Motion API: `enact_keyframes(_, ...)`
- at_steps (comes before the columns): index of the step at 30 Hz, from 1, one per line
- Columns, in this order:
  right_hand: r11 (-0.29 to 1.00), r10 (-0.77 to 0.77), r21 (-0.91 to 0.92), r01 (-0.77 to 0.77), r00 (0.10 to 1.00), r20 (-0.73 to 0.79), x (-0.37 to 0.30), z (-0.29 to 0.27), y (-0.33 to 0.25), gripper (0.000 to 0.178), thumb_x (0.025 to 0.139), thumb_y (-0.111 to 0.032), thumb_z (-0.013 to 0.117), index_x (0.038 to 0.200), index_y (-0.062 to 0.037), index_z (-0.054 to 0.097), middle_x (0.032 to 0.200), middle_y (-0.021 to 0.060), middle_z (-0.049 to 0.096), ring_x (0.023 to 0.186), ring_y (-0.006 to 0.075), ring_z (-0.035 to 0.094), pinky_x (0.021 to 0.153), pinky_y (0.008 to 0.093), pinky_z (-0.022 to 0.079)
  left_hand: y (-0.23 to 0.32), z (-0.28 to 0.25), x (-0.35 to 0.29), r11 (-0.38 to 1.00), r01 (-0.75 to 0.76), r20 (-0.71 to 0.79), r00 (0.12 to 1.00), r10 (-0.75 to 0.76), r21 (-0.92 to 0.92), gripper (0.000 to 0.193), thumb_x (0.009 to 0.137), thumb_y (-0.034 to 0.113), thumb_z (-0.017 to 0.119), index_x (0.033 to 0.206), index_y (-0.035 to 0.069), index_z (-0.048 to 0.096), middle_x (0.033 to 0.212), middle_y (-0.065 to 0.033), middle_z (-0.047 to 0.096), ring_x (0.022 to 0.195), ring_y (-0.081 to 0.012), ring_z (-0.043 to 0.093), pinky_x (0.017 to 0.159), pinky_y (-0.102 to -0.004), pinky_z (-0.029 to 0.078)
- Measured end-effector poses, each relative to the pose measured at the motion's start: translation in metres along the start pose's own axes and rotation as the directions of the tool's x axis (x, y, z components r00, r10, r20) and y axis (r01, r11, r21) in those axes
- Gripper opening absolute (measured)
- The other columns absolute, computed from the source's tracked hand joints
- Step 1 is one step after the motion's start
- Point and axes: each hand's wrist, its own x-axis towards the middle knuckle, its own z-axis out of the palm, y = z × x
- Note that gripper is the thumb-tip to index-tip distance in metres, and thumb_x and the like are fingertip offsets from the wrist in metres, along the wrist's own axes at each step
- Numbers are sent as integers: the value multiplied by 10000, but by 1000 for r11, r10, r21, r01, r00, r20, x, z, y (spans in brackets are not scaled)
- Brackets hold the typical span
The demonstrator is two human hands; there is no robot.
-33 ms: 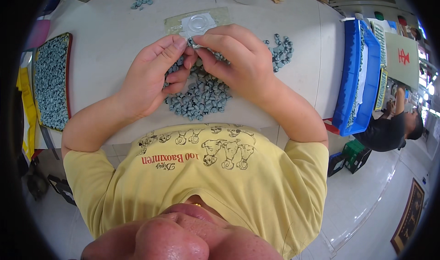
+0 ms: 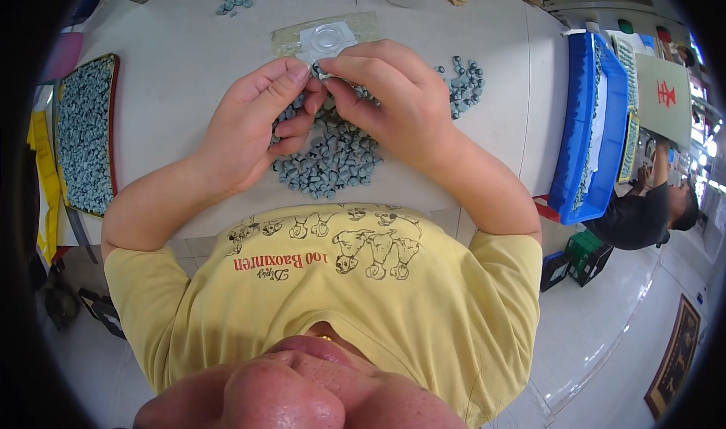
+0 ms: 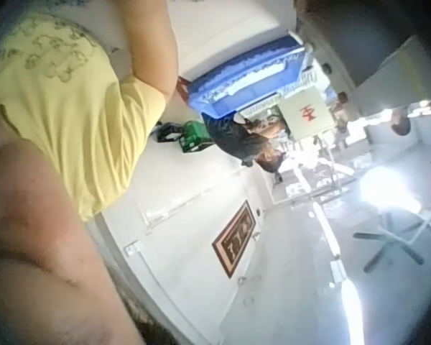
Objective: The person attaches small black parts onto small green pieces by hand and places the assembled pieces on the table.
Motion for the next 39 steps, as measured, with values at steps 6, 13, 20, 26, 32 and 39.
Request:
enact_keyframes(6, 1000, 1, 11, -2, 998, 68, 0, -4, -2, 239, 647, 97, 659, 869, 25, 609, 805, 113, 619, 679, 184, 600, 572, 252, 477, -1, 0, -3, 997, -28, 33, 999, 26, 66, 180, 932, 241, 442, 908, 67, 477, 800, -9, 465, 558, -55, 320, 451, -189, 258)
enact_keyframes(13, 982, -186, -43, 185, 982, -21, 12, -35, -25, 215, 685, -12, 646, 886, -10, 570, 931, 120, 599, 704, 181, 586, 580, 236, 449, 0, -3, -1, 997, -28, 38, 999, 25, 75, 155, 929, 211, 447, 909, 60, 479, 784, -8, 473, 554, -52, 322, 454, -186, 267)
enact_keyframes(20, 421, -809, -412, 808, 129, -574, 8, -41, -56, 289, 855, -207, 527, 1091, -40, 506, 1186, 78, 512, 1134, 187, 464, 1012, 317, 338, -2, -7, 9, 996, -13, 94, 996, 5, 85, 140, 929, 188, 450, 912, 52, 480, 784, -9, 476, 556, -48, 326, 455, -185, 268)
enact_keyframes(26, 499, -794, -418, 759, 207, -571, -7, -70, -54, 314, 854, -226, 538, 1104, -40, 502, 1188, 73, 514, 1126, 186, 471, 1001, 310, 350, -7, 12, 18, 997, -10, 110, 994, 2, 73, 136, 930, 191, 452, 910, 60, 481, 783, -9, 476, 557, -52, 326, 460, -190, 269)
enact_keyframes(32, 558, -773, -372, 742, 302, -558, -8, -84, -57, 346, 852, -249, 551, 1121, -38, 498, 1190, 68, 517, 1116, 185, 480, 988, 302, 363, -8, 16, 17, 997, -6, 98, 995, -1, 71, 136, 929, 191, 454, 911, 59, 480, 777, -10, 478, 554, -53, 319, 460, -190, 264)
enact_keyframes(39, 552, -753, -374, 745, 254, -607, -8, -83, -71, 367, 847, -258, 563, 1131, -34, 504, 1179, 63, 526, 1097, 174, 496, 975, 294, 375, -8, 18, 10, 998, -20, 91, 996, 14, 67, 143, 925, 199, 470, 879, 65, 486, 764, 3, 496, 533, -34, 310, 457, -182, 281)
